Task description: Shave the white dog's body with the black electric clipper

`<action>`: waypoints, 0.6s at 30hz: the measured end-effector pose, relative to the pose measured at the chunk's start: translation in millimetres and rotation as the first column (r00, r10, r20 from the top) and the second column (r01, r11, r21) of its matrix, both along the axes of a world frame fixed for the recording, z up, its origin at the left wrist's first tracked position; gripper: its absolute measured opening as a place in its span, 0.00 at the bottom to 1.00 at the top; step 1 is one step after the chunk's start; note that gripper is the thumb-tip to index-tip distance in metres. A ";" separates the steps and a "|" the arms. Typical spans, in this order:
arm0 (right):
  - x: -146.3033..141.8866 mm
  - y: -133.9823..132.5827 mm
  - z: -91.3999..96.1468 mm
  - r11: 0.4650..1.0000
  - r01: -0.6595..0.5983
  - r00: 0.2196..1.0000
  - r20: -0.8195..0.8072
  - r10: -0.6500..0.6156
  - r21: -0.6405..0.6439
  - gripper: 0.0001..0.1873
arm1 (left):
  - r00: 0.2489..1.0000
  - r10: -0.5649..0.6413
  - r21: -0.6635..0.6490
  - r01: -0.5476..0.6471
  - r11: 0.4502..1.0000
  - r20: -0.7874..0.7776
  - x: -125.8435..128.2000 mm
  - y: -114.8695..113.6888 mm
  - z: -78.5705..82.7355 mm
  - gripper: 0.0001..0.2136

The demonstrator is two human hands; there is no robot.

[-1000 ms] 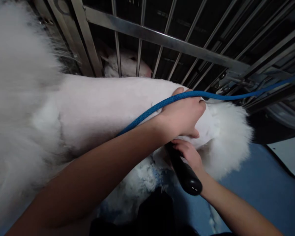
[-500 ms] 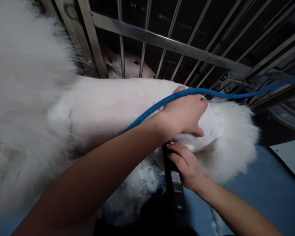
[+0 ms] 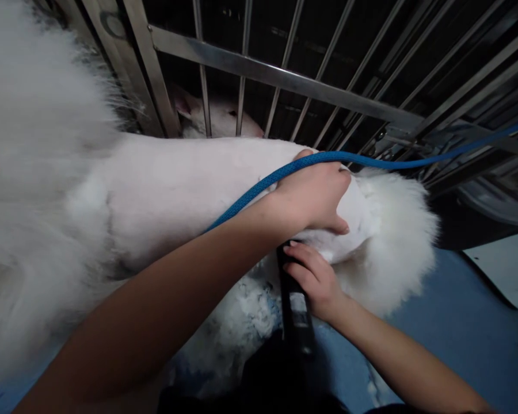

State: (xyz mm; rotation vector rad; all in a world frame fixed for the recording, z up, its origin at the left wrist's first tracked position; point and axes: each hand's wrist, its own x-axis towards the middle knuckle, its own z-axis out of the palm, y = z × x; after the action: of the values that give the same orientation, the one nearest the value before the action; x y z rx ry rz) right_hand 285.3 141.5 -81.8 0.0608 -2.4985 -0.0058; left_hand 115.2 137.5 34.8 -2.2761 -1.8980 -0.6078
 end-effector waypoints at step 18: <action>-14.9 -14.5 -19.3 0.995 0.062 0.993 0.109 -0.054 -0.073 0.14 | 1.000 0.021 0.029 -0.021 0.999 -0.014 1.1 0.1 0.6 0.26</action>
State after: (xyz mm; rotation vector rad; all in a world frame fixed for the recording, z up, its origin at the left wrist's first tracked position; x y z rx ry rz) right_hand 270.4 127.1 -101.1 -0.0441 -2.6043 0.0702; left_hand 116.3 137.7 35.4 -2.2340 -1.8920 -0.6109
